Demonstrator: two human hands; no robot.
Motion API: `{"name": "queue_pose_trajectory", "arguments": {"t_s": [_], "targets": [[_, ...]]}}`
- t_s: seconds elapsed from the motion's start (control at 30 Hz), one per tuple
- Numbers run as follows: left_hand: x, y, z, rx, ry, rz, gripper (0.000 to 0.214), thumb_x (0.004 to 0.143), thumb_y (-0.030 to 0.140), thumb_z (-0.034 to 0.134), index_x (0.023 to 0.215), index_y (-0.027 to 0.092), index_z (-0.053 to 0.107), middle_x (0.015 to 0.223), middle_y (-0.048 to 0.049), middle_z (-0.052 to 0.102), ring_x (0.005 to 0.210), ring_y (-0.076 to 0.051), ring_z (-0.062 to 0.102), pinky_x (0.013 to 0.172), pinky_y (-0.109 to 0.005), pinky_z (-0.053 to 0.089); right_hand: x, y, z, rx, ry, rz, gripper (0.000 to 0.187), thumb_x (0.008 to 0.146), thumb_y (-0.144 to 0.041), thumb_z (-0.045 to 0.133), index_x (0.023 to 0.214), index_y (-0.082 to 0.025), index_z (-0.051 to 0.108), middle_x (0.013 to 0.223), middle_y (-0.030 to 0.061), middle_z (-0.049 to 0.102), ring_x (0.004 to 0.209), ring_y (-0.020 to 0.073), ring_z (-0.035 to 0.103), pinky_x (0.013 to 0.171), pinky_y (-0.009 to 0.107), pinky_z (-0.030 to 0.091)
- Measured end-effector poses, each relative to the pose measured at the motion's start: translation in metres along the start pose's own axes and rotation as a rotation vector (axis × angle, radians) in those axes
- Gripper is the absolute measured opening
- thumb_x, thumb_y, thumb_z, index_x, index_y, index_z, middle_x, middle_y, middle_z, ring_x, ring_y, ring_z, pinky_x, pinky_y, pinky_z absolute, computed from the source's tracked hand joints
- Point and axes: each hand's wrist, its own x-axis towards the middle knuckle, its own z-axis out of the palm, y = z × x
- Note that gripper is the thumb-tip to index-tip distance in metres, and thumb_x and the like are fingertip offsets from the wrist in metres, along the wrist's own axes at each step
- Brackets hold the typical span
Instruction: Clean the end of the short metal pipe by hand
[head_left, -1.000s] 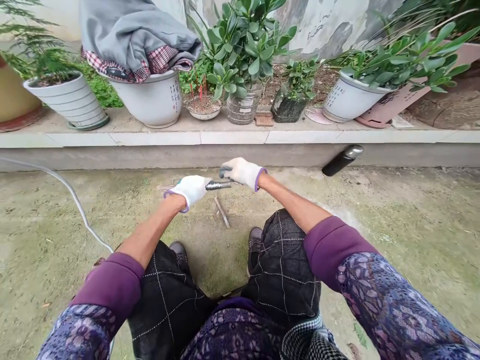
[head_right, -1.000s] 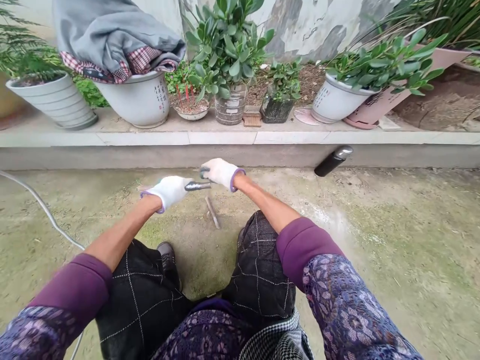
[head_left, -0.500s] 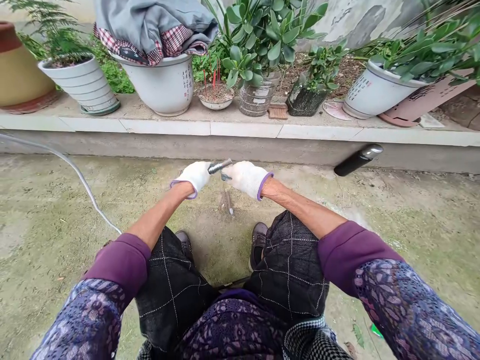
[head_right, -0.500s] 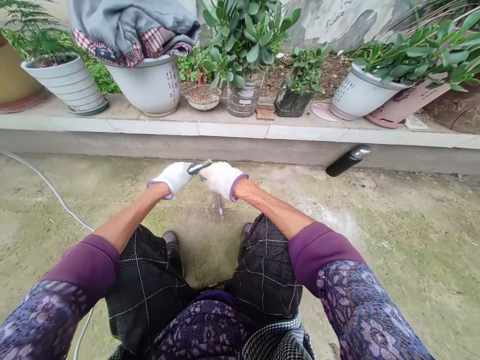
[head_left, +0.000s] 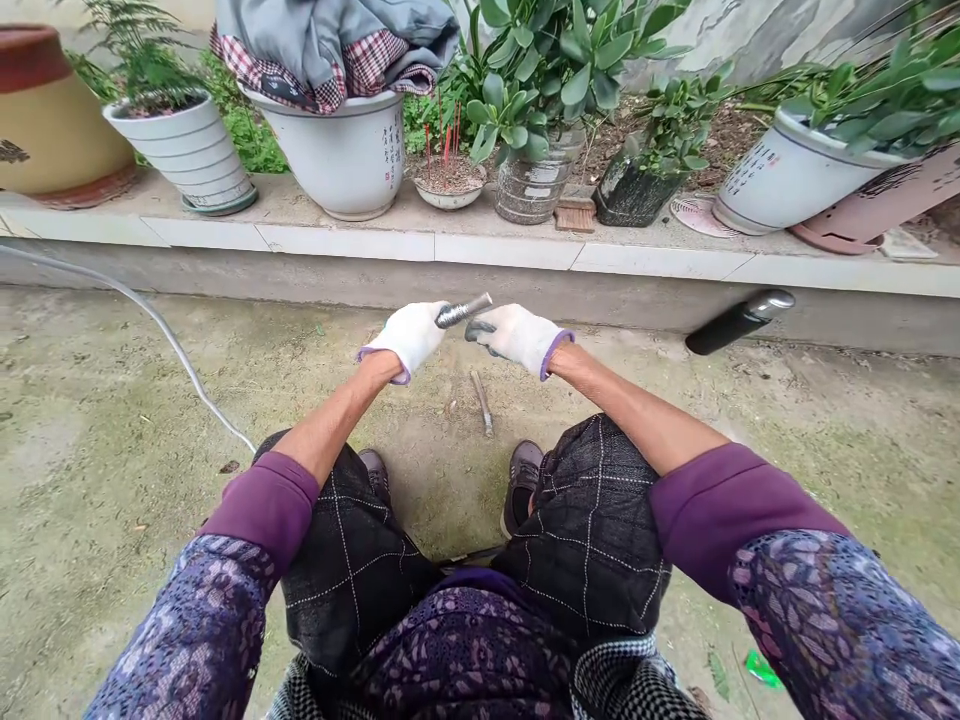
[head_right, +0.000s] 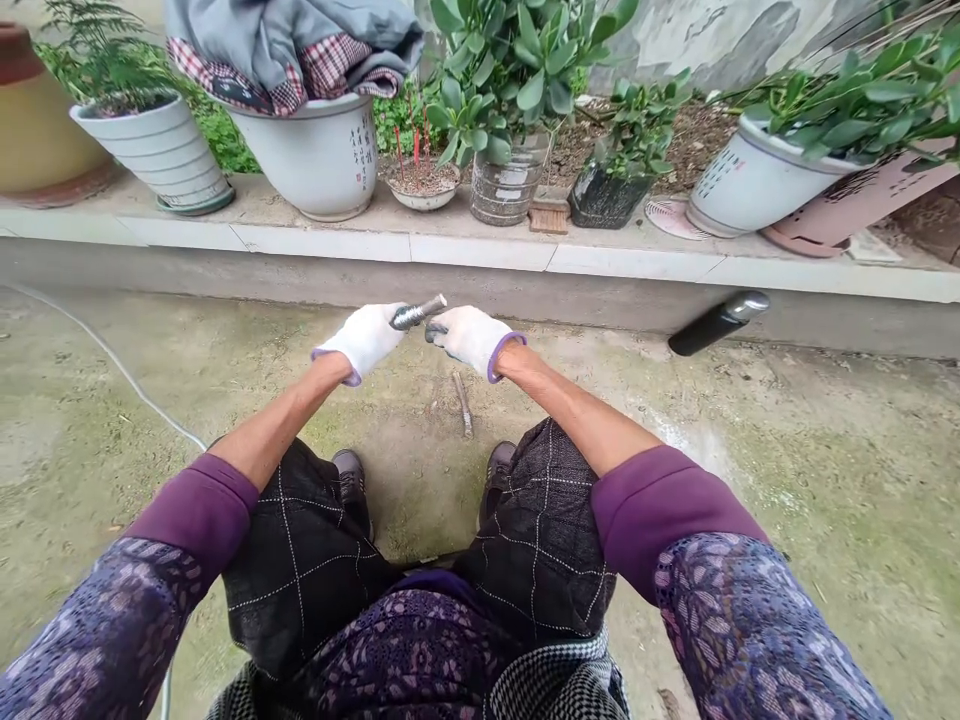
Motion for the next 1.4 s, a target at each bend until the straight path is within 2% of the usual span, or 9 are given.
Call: {"name": "queue_pose_trajectory", "arguments": {"t_s": [0.17, 0.33, 0.53, 0.73, 0.9, 1.03, 1.2, 1.3, 1.4], "targets": [[0.008, -0.010, 0.019, 0.184, -0.061, -0.084, 0.034, 0.094, 0.025, 0.041, 0.114, 0.019, 0.066, 0.096, -0.0128, 0.072, 0.085, -0.023, 0.068, 0.076, -0.031, 0.047, -0.007, -0.021, 0.002, -0.343, -0.038, -0.120, 0.028, 0.092, -0.031, 0.048, 0.105, -0.020, 0.070, 0.093, 0.0093, 0.072, 0.078, 0.0196, 0.065, 0.064, 0.028, 0.040], [-0.006, 0.003, 0.027, 0.333, -0.124, 0.075, 0.035, 0.093, 0.021, 0.039, 0.116, 0.020, 0.066, 0.093, -0.0132, 0.071, 0.092, -0.025, 0.068, 0.081, -0.034, 0.046, -0.002, 0.002, -0.014, -0.196, 0.069, -0.037, 0.029, 0.092, -0.034, 0.048, 0.101, -0.019, 0.072, 0.089, 0.0066, 0.072, 0.077, 0.0168, 0.063, 0.065, 0.026, 0.041], [-0.007, 0.015, 0.014, 0.121, -0.041, 0.131, 0.033, 0.093, 0.027, 0.042, 0.116, 0.025, 0.066, 0.094, -0.0069, 0.072, 0.084, -0.021, 0.068, 0.075, -0.028, 0.046, 0.003, 0.025, -0.012, 0.162, 0.035, 0.145, 0.028, 0.087, -0.025, 0.051, 0.102, -0.014, 0.072, 0.064, 0.0000, 0.061, 0.048, 0.0077, 0.048, 0.049, 0.021, 0.036], [0.005, 0.000, 0.007, -0.091, 0.080, -0.016, 0.032, 0.094, 0.032, 0.043, 0.112, 0.021, 0.068, 0.098, -0.0078, 0.073, 0.084, -0.019, 0.065, 0.076, -0.026, 0.045, -0.007, -0.005, -0.001, -0.030, -0.033, -0.013, 0.025, 0.090, -0.027, 0.049, 0.095, -0.018, 0.072, 0.075, 0.0027, 0.067, 0.062, 0.0112, 0.056, 0.058, 0.022, 0.037], [0.003, -0.010, 0.019, 0.139, -0.099, -0.091, 0.030, 0.092, 0.024, 0.046, 0.108, 0.020, 0.070, 0.096, -0.0117, 0.072, 0.087, -0.023, 0.068, 0.080, -0.031, 0.047, -0.018, -0.028, -0.002, -0.201, -0.047, -0.118, 0.027, 0.092, -0.030, 0.049, 0.101, -0.019, 0.072, 0.085, 0.0055, 0.070, 0.072, 0.0152, 0.059, 0.063, 0.026, 0.038], [-0.008, -0.004, 0.026, 0.292, -0.178, 0.084, 0.033, 0.090, 0.020, 0.044, 0.111, 0.019, 0.070, 0.093, -0.0135, 0.071, 0.090, -0.027, 0.069, 0.082, -0.036, 0.048, -0.008, -0.008, -0.012, -0.108, 0.101, -0.058, 0.029, 0.091, -0.029, 0.048, 0.100, -0.017, 0.073, 0.087, 0.0050, 0.071, 0.073, 0.0142, 0.058, 0.064, 0.024, 0.039], [-0.009, 0.008, 0.017, 0.100, -0.058, 0.144, 0.033, 0.090, 0.026, 0.044, 0.111, 0.023, 0.069, 0.089, -0.0083, 0.071, 0.081, -0.023, 0.067, 0.076, -0.032, 0.047, 0.005, 0.022, -0.013, 0.085, 0.072, 0.100, 0.028, 0.086, -0.022, 0.049, 0.098, -0.014, 0.074, 0.070, 0.0015, 0.064, 0.055, 0.0096, 0.050, 0.054, 0.022, 0.038], [-0.002, 0.007, 0.011, -0.076, -0.016, 0.120, 0.031, 0.089, 0.028, 0.047, 0.106, 0.019, 0.071, 0.088, -0.0069, 0.071, 0.079, -0.020, 0.065, 0.076, -0.028, 0.046, 0.004, 0.016, -0.004, 0.110, -0.024, 0.151, 0.027, 0.086, -0.024, 0.051, 0.100, -0.013, 0.072, 0.068, 0.0018, 0.063, 0.050, 0.0085, 0.048, 0.050, 0.022, 0.036], [0.004, 0.001, 0.011, -0.188, 0.003, 0.050, 0.031, 0.089, 0.027, 0.048, 0.109, 0.017, 0.070, 0.088, -0.0055, 0.072, 0.080, -0.018, 0.063, 0.077, -0.027, 0.045, -0.003, -0.002, 0.004, 0.018, -0.087, 0.053, 0.027, 0.091, -0.027, 0.048, 0.098, -0.016, 0.072, 0.076, 0.0038, 0.067, 0.057, 0.0104, 0.054, 0.056, 0.022, 0.039]]}}
